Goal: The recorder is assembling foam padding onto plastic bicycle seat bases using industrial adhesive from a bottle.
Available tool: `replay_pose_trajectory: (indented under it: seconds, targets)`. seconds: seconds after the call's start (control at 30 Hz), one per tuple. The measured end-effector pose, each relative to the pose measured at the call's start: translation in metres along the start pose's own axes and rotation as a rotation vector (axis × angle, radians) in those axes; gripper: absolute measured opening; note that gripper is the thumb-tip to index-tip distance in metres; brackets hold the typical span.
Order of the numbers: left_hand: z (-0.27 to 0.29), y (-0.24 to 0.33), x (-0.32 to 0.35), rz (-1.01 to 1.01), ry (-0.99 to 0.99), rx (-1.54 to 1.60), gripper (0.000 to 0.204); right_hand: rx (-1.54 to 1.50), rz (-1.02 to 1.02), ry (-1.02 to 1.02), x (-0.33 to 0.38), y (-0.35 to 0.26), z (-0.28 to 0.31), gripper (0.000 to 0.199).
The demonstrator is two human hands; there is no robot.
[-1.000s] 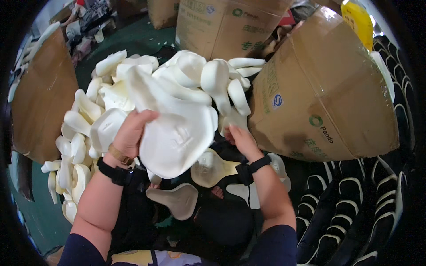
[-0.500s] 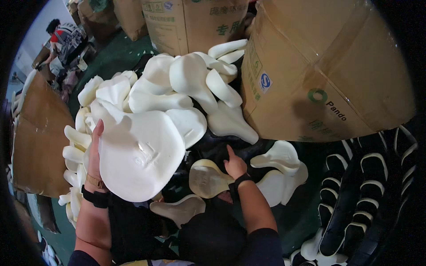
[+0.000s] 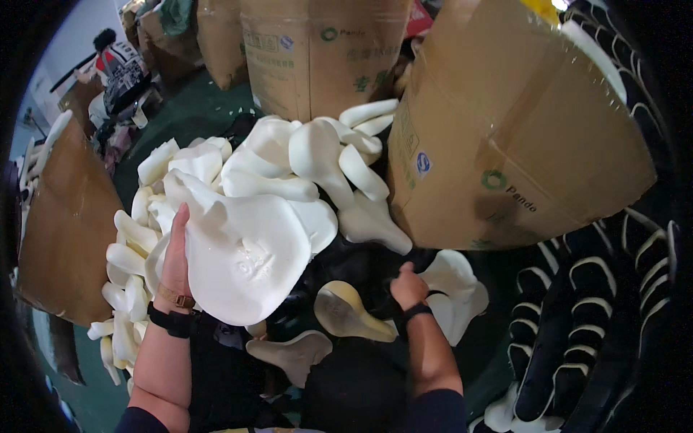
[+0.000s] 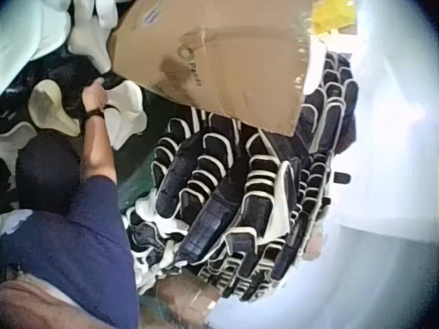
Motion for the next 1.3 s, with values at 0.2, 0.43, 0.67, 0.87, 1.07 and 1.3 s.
replay_pose_trajectory:
  seconds: [0.2,0.43,0.67,0.87,1.07,1.3]
  targets:
    - [0.006,0.012,0.014,-0.099,-0.035,-0.034,0.067,-0.574,0.452,0.424,0.069,0.027,0.122,0.025]
    - [0.01,-0.005,0.027,-0.388,0.227,-0.519,0.062,-1.17,0.722,0.295,0.149,-0.104,0.211,0.019]
    - [-0.008,-0.01,0.048,-0.221,-0.122,-0.334,0.067,-0.968,0.812,0.36,0.202,-0.18,0.184,0.019]
    - [0.012,-0.013,0.043,-0.216,-0.283,-0.206,0.071,-1.058,0.816,0.229,0.195,-0.209,0.153,0.022]
    - [0.0,0.005,0.059,-0.262,-0.115,-0.27,0.062,-1.07,0.784,0.227,0.188,-0.212,0.146,0.021]
    - [-0.001,0.001,0.055,-0.31,-0.189,-0.302,0.065,-1.07,0.775,0.33,0.194,-0.209,0.147,0.02]
Point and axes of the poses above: each hand's wrist, its own x-axis away from the middle knuckle, its own z-axis out of the back of the hand, y = z × x, the point moved 1 cm from there along -x, towards the middle knuckle, and after that the axes turned 7 degrees about -x, right-handed, at the moved point
